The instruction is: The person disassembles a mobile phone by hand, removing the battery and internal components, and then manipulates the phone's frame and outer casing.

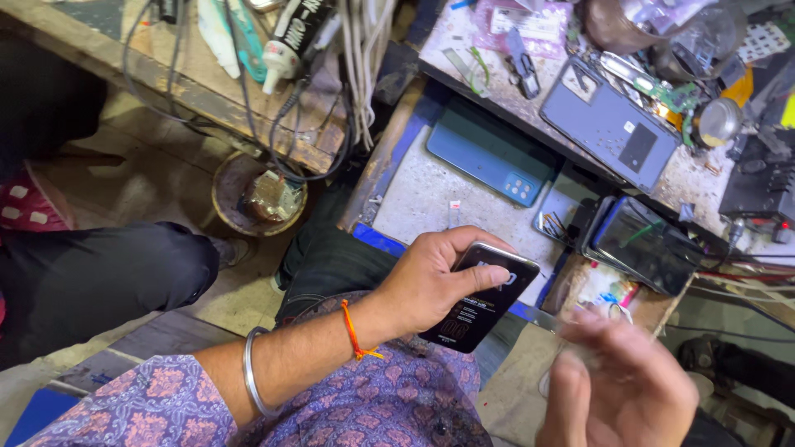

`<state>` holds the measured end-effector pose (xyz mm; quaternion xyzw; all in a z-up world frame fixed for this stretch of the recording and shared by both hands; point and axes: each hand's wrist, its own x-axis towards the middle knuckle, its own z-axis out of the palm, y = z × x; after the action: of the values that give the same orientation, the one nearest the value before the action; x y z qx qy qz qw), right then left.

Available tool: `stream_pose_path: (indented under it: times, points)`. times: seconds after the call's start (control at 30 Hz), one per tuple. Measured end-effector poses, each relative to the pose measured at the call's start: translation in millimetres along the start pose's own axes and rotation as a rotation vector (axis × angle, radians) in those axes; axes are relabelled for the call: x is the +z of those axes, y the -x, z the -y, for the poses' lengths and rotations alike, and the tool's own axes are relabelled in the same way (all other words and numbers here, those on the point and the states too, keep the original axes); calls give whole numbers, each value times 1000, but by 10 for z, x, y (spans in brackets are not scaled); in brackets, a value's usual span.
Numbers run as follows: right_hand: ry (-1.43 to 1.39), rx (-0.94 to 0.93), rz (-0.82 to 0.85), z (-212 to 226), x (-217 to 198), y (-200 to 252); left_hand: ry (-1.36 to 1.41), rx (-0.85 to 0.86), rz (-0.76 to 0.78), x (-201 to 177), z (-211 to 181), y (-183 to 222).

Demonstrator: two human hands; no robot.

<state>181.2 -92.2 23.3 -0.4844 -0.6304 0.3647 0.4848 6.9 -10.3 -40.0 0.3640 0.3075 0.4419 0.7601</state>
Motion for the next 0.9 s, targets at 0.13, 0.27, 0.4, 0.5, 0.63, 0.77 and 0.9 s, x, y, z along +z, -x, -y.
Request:
stream_pose_path:
  times: [0.13, 0.27, 0.4, 0.5, 0.63, 0.77, 0.9]
  points:
    - [-366, 326, 314, -254, 158, 324, -50, 26, 47, 95, 172, -58]
    - [-351, 516, 222, -369, 52, 403, 22, -41, 105, 209, 270, -30]
    - [-357, 603, 168, -509, -22, 217, 16, -103, 89, 189, 262, 5]
    - [-376, 651, 105, -578, -58, 176, -1, -128, 58, 150, 270, -2]
    - [-395, 684, -13, -641, -7, 454, -4, -80, 45, 27, 263, 40]
    - [-430, 636, -243, -693, -269, -62, 45, -86, -85, -175, 203, 200]
    - [-564, 109, -163, -604, -686, -1150, 80, -37, -213, -330, 144, 420]
